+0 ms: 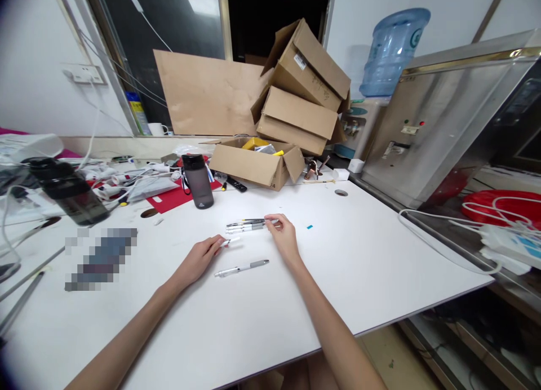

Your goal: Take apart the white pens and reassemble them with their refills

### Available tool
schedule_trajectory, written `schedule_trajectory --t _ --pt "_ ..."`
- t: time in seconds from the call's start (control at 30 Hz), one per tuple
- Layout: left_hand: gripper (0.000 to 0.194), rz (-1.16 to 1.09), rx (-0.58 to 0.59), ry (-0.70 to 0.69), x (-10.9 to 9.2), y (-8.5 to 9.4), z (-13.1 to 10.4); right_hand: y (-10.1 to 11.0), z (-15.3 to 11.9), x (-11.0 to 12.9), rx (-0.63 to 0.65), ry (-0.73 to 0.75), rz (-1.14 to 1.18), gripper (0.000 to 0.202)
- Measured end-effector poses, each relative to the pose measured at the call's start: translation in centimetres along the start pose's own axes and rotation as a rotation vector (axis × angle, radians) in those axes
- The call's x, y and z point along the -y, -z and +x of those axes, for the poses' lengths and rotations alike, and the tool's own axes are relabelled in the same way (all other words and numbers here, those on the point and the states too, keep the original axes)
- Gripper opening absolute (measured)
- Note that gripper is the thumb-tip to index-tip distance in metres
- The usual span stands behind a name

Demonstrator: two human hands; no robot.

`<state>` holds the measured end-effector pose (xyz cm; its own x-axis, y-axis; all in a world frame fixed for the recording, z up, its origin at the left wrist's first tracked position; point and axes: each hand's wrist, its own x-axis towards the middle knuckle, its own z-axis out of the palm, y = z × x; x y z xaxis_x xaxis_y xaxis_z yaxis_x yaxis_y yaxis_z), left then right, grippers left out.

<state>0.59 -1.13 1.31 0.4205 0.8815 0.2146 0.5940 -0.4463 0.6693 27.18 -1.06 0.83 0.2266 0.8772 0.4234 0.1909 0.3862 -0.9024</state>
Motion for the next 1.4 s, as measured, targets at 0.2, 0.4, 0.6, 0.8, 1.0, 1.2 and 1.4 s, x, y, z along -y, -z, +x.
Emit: schedule_trajectory --t 0.2,0.4,0.6,0.8,1.0,1.2,1.4 --pt "0.04 -0.004 0.003 -0.001 0.09 0.02 -0.03 -0.1 0.03 -0.03 0.006 0.001 -0.006 0.022" --pt "0.039 -0.004 -0.003 0.002 0.09 0.0 -0.09 0.02 0.09 0.08 -0.003 0.008 -0.011 0.022" --pt "0.04 0.01 0.011 0.006 -0.01 -0.03 -0.07 0.19 0.05 0.28 -0.011 0.007 -0.017 0.021" --pt "0.04 0.006 0.015 0.005 0.16 -0.03 -0.04 0.12 0.06 0.35 -0.009 0.0 -0.004 0.021" --pt "0.04 0.01 0.027 0.011 0.34 -0.16 -0.04 0.15 0.15 0.42 -0.018 0.012 0.001 0.022" --pt "0.041 0.02 0.013 0.0 0.33 -0.13 -0.09 0.15 0.25 0.45 -0.025 -0.019 0.013 0.027" --pt "0.04 0.001 0.003 -0.001 0.17 -0.06 -0.15 0.1 0.29 0.34 -0.021 -0.039 0.025 0.029"
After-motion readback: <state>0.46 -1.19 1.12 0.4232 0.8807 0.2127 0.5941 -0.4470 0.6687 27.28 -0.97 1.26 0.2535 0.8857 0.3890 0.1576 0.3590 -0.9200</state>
